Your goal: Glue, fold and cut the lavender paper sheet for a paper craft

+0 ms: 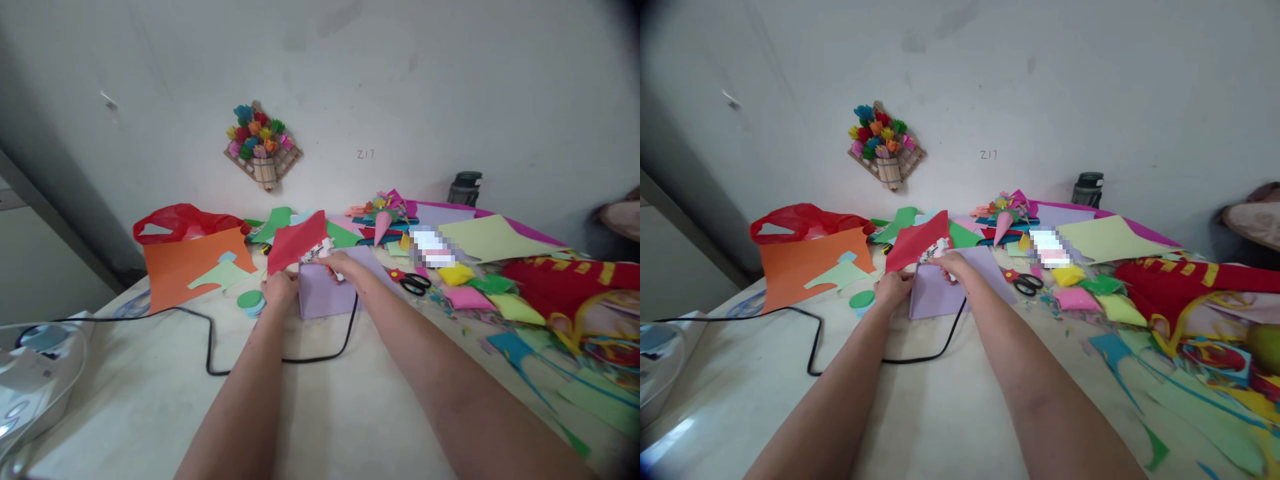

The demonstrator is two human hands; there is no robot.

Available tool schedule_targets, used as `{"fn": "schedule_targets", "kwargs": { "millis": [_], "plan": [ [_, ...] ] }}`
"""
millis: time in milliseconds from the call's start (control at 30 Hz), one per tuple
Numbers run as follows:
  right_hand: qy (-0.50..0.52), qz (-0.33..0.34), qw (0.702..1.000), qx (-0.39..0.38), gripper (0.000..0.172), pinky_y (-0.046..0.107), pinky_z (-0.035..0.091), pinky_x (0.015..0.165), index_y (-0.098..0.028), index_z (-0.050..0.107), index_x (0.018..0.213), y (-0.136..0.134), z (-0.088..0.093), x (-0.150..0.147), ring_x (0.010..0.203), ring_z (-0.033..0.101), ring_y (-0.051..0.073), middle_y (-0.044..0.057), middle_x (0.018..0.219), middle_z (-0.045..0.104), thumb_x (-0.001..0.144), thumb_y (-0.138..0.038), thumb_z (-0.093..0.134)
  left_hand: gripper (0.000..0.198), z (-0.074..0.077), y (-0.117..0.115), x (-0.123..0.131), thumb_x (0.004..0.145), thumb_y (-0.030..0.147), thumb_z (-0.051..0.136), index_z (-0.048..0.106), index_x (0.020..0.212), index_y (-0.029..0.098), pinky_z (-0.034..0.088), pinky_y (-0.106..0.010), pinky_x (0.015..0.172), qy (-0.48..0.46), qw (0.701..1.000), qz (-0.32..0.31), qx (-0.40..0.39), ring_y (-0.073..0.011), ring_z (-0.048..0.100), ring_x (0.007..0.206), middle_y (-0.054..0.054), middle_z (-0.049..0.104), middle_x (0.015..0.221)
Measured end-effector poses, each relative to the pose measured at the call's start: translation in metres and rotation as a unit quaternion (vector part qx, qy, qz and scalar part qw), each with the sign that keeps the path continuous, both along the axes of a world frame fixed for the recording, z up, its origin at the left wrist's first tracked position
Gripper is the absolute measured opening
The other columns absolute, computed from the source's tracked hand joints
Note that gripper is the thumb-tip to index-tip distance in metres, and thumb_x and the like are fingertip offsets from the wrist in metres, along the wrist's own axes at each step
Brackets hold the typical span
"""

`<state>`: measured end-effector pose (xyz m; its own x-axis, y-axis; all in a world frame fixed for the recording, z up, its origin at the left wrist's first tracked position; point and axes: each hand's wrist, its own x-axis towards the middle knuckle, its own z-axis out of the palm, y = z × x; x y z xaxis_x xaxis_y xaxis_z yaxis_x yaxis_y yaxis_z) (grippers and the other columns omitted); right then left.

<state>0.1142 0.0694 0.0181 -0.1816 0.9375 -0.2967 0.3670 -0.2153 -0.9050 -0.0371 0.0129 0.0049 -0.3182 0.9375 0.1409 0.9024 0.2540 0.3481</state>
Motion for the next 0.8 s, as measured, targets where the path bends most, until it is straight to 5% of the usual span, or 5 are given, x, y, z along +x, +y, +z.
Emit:
{"fn": "schedule_targets", "kwargs": {
  "millis": [400, 800],
  "plan": [
    [-0.006, 0.018, 0.999, 0.028, 0.032, 0.022, 0.035, 0.035, -0.016, 0.044, 0.070, -0.008, 0.000, 0.007, 0.034, 0.039, 0.008, -0.005, 0.045, 0.041, 0.068, -0.043, 0.061, 0.027, -0.003, 0.000, -0.001, 0.071, 0.037, 0.049, 0.067, 0.090, 0.034, 0.032, -0.040, 0.086, -0.004, 1.000, -0.001, 0.015, -0.0251, 0.052, 0.100, -0.002, 0.065, 0.097],
    [0.006, 0.015, 0.999, 0.035, 0.036, 0.020, 0.034, 0.034, -0.016, 0.044, 0.067, -0.013, 0.002, 0.009, 0.032, 0.037, 0.006, -0.006, 0.042, 0.041, 0.067, -0.047, 0.062, 0.026, -0.001, -0.001, -0.007, 0.062, 0.033, 0.057, 0.068, 0.084, 0.028, 0.040, -0.026, 0.069, -0.033, 0.999, -0.017, 0.010, -0.0196, 0.058, 0.087, -0.002, 0.067, 0.089]
  ]
}}
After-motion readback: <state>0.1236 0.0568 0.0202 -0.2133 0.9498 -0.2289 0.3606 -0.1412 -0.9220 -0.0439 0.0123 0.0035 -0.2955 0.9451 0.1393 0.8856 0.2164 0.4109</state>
